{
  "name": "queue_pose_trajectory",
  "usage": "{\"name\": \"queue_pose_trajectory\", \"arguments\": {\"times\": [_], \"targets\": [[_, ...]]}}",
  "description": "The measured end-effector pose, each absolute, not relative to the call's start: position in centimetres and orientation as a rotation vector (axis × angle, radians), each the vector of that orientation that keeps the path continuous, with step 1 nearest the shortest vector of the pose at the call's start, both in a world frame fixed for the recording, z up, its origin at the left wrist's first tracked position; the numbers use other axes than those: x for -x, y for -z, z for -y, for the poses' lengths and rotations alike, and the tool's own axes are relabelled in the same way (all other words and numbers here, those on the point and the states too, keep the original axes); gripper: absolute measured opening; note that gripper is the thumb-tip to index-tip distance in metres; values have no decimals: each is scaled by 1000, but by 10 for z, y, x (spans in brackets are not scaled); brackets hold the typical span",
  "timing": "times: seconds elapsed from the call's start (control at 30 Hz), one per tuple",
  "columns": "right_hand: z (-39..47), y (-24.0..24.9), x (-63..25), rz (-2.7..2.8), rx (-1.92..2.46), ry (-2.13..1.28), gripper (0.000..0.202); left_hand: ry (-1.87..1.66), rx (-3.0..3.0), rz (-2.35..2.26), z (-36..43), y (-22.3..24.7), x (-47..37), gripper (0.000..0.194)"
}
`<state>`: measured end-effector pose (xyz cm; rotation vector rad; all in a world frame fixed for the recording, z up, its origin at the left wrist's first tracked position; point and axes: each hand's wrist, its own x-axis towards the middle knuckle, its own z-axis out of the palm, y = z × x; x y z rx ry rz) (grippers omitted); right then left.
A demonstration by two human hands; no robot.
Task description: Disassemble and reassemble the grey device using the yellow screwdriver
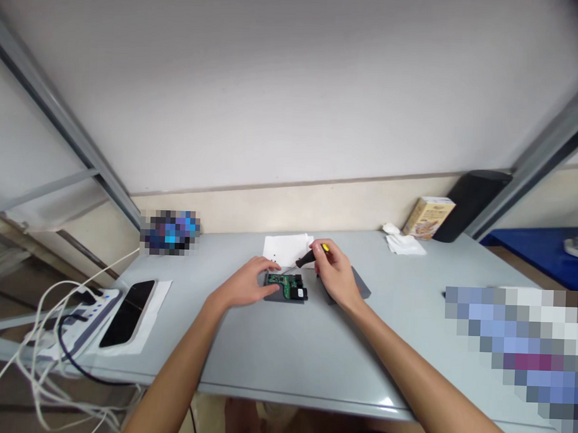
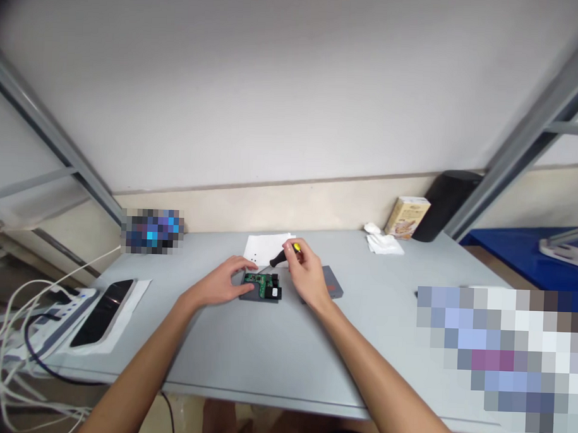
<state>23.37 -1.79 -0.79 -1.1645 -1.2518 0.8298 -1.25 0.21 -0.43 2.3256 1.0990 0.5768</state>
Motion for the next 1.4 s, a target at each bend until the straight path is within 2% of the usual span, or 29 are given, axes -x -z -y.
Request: {"name": "queue_pose_trajectory", "arguments": {"times": [0.13, 0.37, 0.6, 0.8, 1.03, 1.4], "targets": [[18, 8, -235, 1215, 1177, -849, 48, -611, -2385, -1059, -4, 3, 9, 14], [10, 11, -243, 1103, 1212, -832, 49, -665, -2366, -1078, -7, 7, 7, 19], [1, 5, -255, 914, 1236, -749, 38, -763, -2327, -1162, -16, 5, -5, 17], [-5, 7, -269, 834, 1261, -651, 38, -631, -2465, -1241, -43, -3, -33, 21], [-8, 10, -272, 847, 1249, -591, 42, -416, -2540, -1319, -77, 13, -55, 20], [-5, 7, -272, 847, 1274, -584, 45, -375, -2560, -1242, -87, 24, -56, 18]]}}
